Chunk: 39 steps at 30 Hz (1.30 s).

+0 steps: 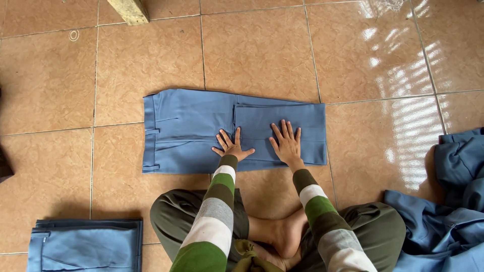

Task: Folding blue pants into neat rectangular shapes while sitting on the floor.

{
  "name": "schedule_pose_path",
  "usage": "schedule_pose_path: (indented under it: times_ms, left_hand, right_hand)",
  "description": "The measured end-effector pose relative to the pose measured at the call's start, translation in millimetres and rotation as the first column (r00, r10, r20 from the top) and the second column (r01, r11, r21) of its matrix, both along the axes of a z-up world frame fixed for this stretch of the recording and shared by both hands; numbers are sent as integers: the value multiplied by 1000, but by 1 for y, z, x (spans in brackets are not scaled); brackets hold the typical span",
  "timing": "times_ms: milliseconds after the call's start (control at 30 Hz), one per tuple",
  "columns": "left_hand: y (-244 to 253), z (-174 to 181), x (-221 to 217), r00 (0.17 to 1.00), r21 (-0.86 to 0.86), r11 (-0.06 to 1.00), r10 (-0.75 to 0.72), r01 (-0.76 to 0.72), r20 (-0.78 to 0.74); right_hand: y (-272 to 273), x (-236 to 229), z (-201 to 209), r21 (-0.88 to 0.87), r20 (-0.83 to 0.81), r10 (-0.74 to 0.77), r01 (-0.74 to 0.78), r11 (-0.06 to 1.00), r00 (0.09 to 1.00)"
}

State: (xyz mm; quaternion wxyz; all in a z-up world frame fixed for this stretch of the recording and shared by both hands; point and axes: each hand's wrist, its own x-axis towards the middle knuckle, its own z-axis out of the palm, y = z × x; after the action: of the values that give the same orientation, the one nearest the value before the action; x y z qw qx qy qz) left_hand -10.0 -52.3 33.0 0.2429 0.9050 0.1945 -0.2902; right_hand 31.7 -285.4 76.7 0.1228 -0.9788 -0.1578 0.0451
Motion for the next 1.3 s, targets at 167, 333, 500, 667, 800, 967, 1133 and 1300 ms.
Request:
schedule_pose_path:
  times_ms: [167,333,500,667,800,967,1133,1300]
  left_hand:
    - [-1,9,-1,1000,2,1000,-6,6,-3]
    - [-1,10,0,1000,1,1000,-6,6,-17]
    - [-2,6,1,1000,11,1000,-9,10,-26]
    - [-2,7,0,1000,2,1000,1,-1,-13]
    - [-2,7,1,1000,12,1000,3,-3,-11]
    - [-3,4,1,1000,5,1000,12,-12,-3]
    - [-3,5,0,1000,7,1000,15,-15,-2]
    - [-3,9,-2,1000,-3,1000,23,-23,14]
  right_hand:
    - [-40,16,5,-72,-21,-212,210,975,977]
    - [-86,20,7,-54,-45,-414,412,910,909]
    - [-109,20,-10,236,-115,-522,534,812,845]
    - [-116,5,9,118,-85,-579,585,802,811]
    - [-165,31,-84,305,-353,-522,623,721,777]
    - [-113,34,-17,518,-536,-411,671,530,738]
    - [-42,32,-19,432,-402,-418,571,698,815]
    - [45,3,3,225,-289,-273,342,912,918]
